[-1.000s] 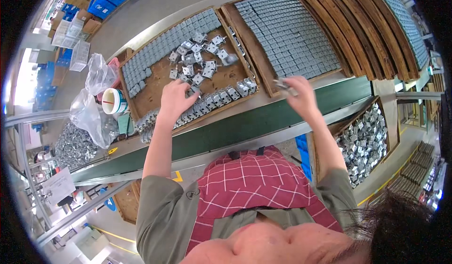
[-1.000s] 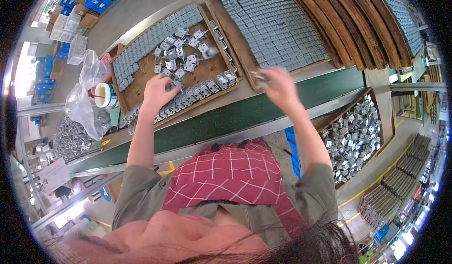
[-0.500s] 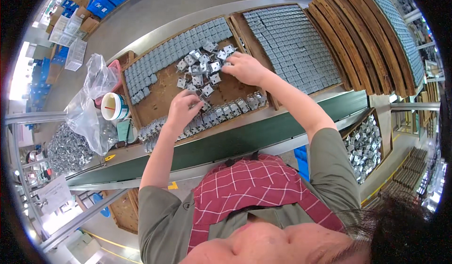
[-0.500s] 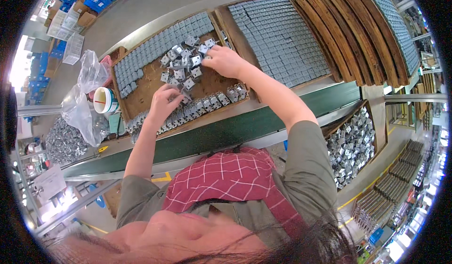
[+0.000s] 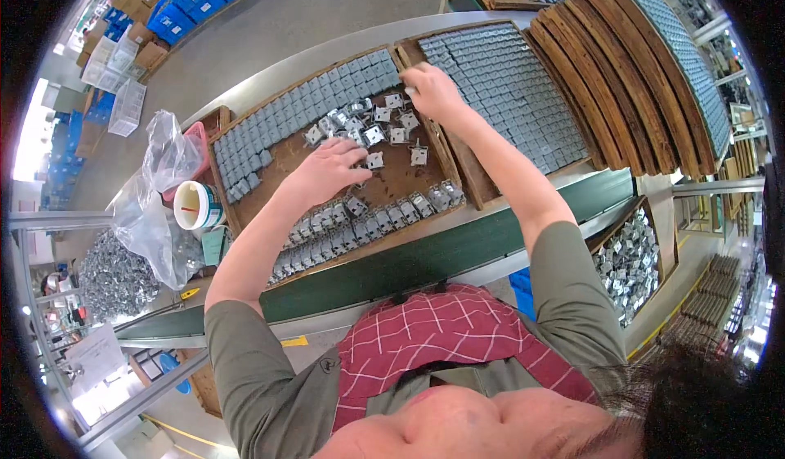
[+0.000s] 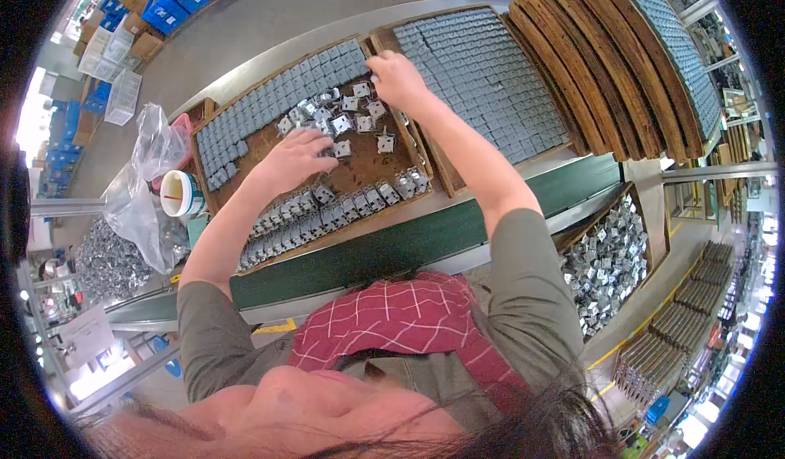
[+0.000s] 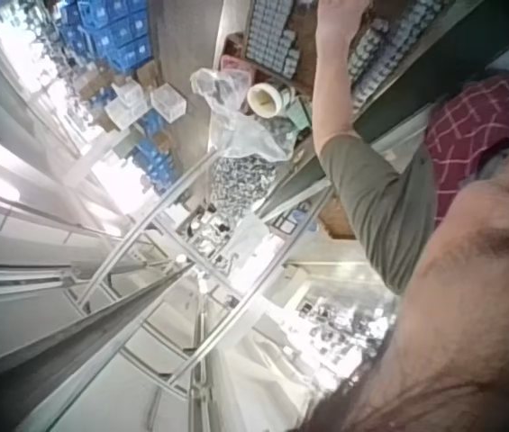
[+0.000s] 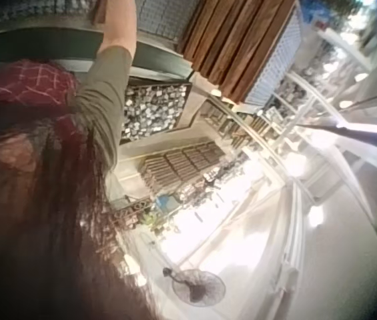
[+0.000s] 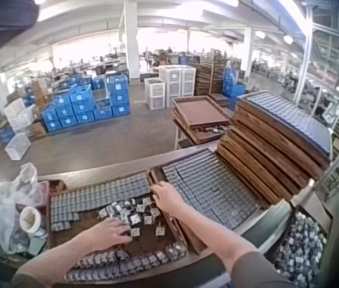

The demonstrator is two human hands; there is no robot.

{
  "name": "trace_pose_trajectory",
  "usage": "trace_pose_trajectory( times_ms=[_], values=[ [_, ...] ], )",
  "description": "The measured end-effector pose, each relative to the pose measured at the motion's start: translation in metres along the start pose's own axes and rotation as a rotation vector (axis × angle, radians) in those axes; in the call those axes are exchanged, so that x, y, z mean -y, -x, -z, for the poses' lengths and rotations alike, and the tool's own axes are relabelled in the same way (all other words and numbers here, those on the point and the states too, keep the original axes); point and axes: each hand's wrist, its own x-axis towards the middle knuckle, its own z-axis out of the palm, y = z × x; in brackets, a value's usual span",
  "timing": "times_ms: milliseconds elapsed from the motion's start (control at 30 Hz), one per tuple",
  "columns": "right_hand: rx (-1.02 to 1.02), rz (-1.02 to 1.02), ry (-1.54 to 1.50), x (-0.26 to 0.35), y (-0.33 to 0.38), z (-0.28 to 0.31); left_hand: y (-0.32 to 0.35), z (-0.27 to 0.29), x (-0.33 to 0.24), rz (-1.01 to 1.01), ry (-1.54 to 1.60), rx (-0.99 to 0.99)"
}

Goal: Assembling small metal electronic components and placing them into grid-style organization trays on a production line.

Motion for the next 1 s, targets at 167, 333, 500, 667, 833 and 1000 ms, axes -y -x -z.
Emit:
trace_pose_trajectory(
  times_ms=[167,333,500,667,833,1000],
  values=[
    [0.112,-0.206,0.121,-0.017,-0.019,-0.029,0.01,-0.011,0.006,-0.077,-0.115,-0.021],
    [0.076,-0.059,0.218,-0.014,-0.017,-0.02,0.05,-0.006,0.022,0.1,-0.178,-0.053],
    [-0.023,-0.08,0.116,0.004,-0.008,0.001,0.046,-0.003,-0.002,0.244,-0.056,-0.278],
    [-0.078,-0.521,-0.762,0.034,0.028,0.01,0.019,-0.004,-0.004,-0.04,-0.093,-0.045],
    [-0.127,-0.705,-1.349,0.082,0.089,0.041,0.025,-0.004,0.007,0.2,0.053,-0.124],
    [0.016,-0.775,-1.553,0.109,0.143,0.041,0.045,-0.024,-0.031,0.714,0.879,-0.888]
  ],
)
